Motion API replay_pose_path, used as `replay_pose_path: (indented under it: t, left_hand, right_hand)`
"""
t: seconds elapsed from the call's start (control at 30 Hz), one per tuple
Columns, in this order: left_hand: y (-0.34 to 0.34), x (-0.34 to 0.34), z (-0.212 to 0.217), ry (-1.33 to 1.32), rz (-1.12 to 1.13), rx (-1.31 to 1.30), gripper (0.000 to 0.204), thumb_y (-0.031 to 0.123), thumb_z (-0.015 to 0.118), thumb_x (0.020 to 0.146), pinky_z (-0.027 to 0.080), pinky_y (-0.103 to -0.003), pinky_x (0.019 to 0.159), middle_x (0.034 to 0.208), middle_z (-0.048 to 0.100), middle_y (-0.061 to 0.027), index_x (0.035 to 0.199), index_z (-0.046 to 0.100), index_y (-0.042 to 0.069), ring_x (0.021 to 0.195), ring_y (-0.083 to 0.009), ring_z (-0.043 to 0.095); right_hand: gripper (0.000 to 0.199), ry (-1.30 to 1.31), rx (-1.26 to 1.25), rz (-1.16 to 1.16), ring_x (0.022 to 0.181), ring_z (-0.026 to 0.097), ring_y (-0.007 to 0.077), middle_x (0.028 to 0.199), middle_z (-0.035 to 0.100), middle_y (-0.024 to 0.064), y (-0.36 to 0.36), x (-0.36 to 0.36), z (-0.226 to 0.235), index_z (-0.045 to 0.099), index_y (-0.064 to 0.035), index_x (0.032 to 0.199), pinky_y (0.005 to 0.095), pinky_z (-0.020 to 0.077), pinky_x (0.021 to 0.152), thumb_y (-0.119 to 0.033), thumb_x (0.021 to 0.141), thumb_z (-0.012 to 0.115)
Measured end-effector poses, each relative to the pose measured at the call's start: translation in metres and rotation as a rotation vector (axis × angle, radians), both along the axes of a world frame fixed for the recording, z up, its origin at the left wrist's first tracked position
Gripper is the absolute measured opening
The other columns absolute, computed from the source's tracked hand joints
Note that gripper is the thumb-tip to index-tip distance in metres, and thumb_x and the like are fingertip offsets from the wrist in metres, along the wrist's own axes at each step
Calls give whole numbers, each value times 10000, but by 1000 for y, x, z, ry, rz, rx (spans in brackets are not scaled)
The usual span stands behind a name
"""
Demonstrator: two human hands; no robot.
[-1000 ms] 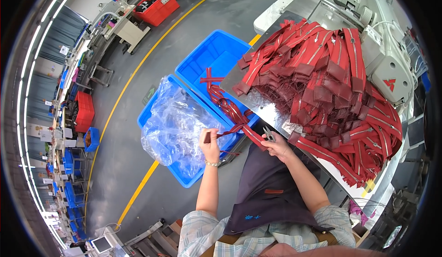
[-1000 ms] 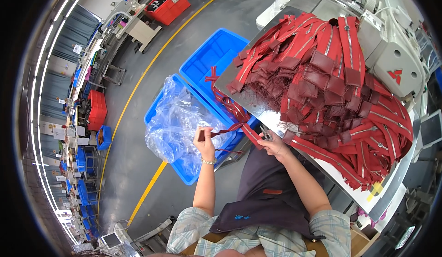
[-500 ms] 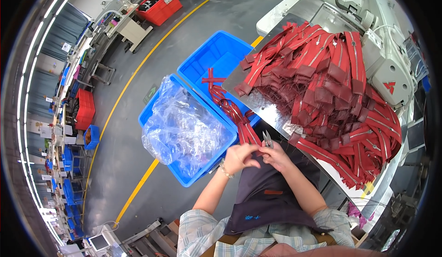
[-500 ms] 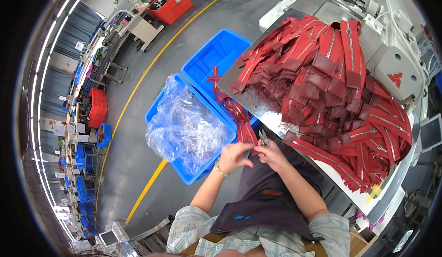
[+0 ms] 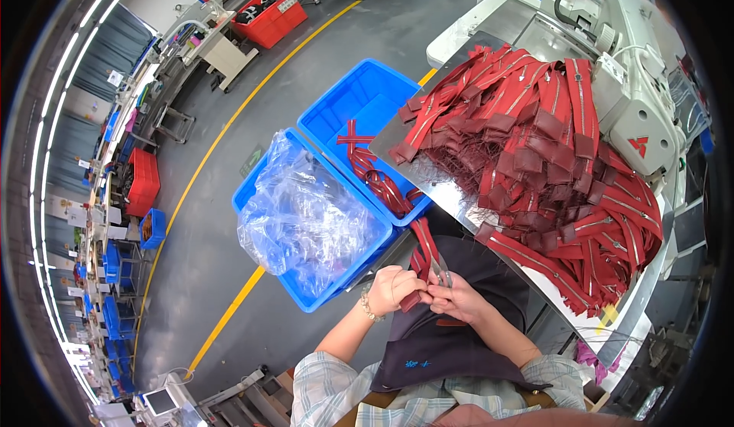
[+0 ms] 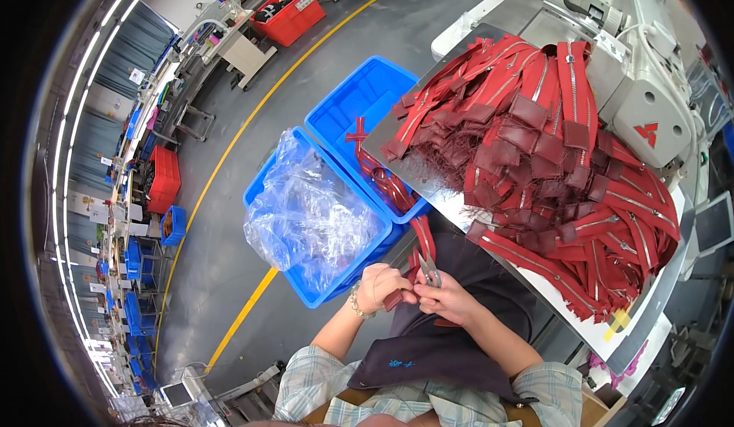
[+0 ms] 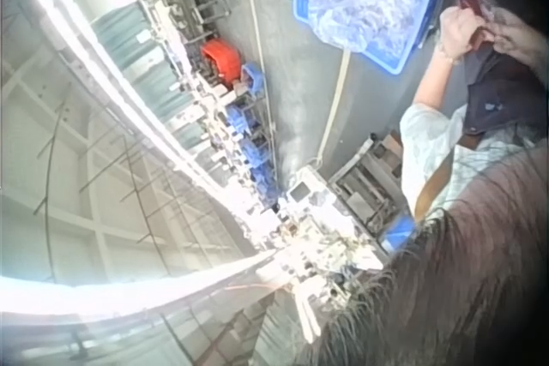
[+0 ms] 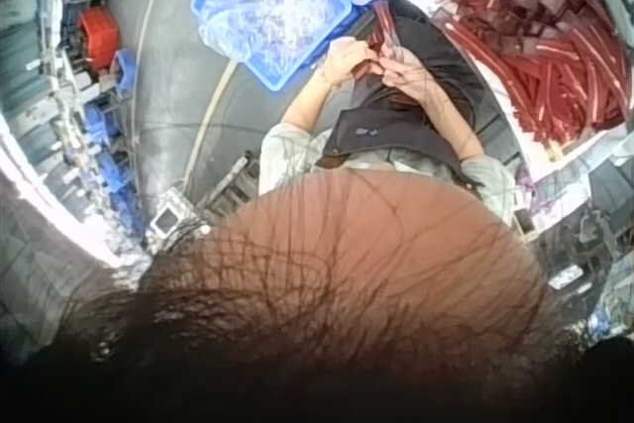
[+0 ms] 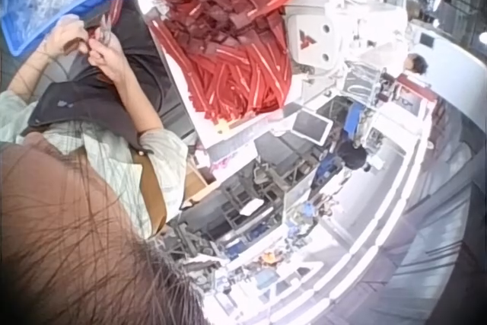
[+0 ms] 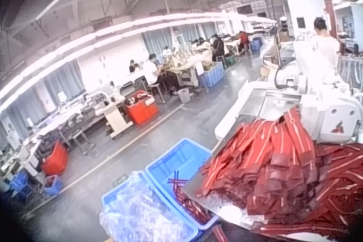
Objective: The recorder is assembling and inspecting zipper components for leather goods at a factory workstation.
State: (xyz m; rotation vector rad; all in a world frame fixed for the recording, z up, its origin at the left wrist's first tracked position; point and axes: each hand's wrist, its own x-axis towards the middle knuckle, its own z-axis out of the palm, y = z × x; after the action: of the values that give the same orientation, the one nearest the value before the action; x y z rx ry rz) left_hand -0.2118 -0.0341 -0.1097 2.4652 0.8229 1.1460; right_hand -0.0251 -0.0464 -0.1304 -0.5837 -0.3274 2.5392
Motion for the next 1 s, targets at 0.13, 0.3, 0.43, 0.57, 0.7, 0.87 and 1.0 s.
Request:
replay_pose_path:
  t: [0.13, 0.3, 0.43, 0.57, 0.7, 0.87, 1.0]
  left_hand:
    - [2, 7, 2, -243, 9, -39, 572, 507, 736, 539, 312, -269, 416, 554, 466, -10, 857, 562, 65, 427, -171, 435]
    - [-9, 15, 0, -114, 11, -38, 482, 432, 738, 605, 318, -286, 424, 559, 475, -15, 875, 578, 67, 435, -180, 444]
    - [-18, 30, 7, -176, -47, -80, 301, 266, 734, 639, 322, -291, 440, 559, 472, -7, 858, 632, 88, 439, -181, 442]
    - [-16, 35, 38, -149, -110, -100, 231, 180, 777, 596, 315, -268, 436, 532, 478, 3, 772, 650, 102, 438, -146, 452]
    - [-5, 45, 79, -168, -308, -159, 173, 136, 779, 612, 299, -266, 409, 521, 500, 5, 716, 650, 89, 419, -136, 452]
    - [4, 75, 102, -338, -744, -426, 129, 101, 726, 697, 333, -276, 436, 572, 547, -19, 678, 605, 58, 464, -159, 484]
    - [9, 99, 119, -556, -779, -643, 172, 130, 667, 740, 382, -304, 457, 586, 602, -91, 631, 589, 21, 440, -202, 513]
  right_hand:
    - [148, 133, -66, -36, 468, 346, 33, 636, 399, -42, -3, 4, 18, 393, -136, 845, 209, 262, 458, -46, 877, 506]
    - [149, 193, -42, -30, 456, 344, 34, 600, 387, -57, -9, 8, 36, 399, -146, 858, 211, 275, 465, -43, 879, 504]
    - [197, 161, -21, -72, 449, 334, 24, 603, 388, -67, -16, 17, 39, 397, -148, 863, 206, 263, 455, -42, 847, 563]
    - [233, 144, 119, -35, 467, 350, 18, 638, 392, -64, -16, 32, 55, 387, -135, 838, 201, 262, 436, -45, 820, 601]
    - [157, -607, 704, -679, 594, 412, 24, 692, 402, -38, -9, 56, 69, 403, -85, 814, 170, 347, 538, -68, 851, 555]
    - [218, -411, 962, -614, 834, 543, 159, 926, 578, 151, -6, 41, 61, 373, -84, 819, 304, 434, 760, -260, 947, 391]
    - [367, -123, 605, -285, 1062, 516, 225, 1151, 522, 165, -21, 40, 7, 412, -3, 1143, 361, 420, 905, -273, 905, 482]
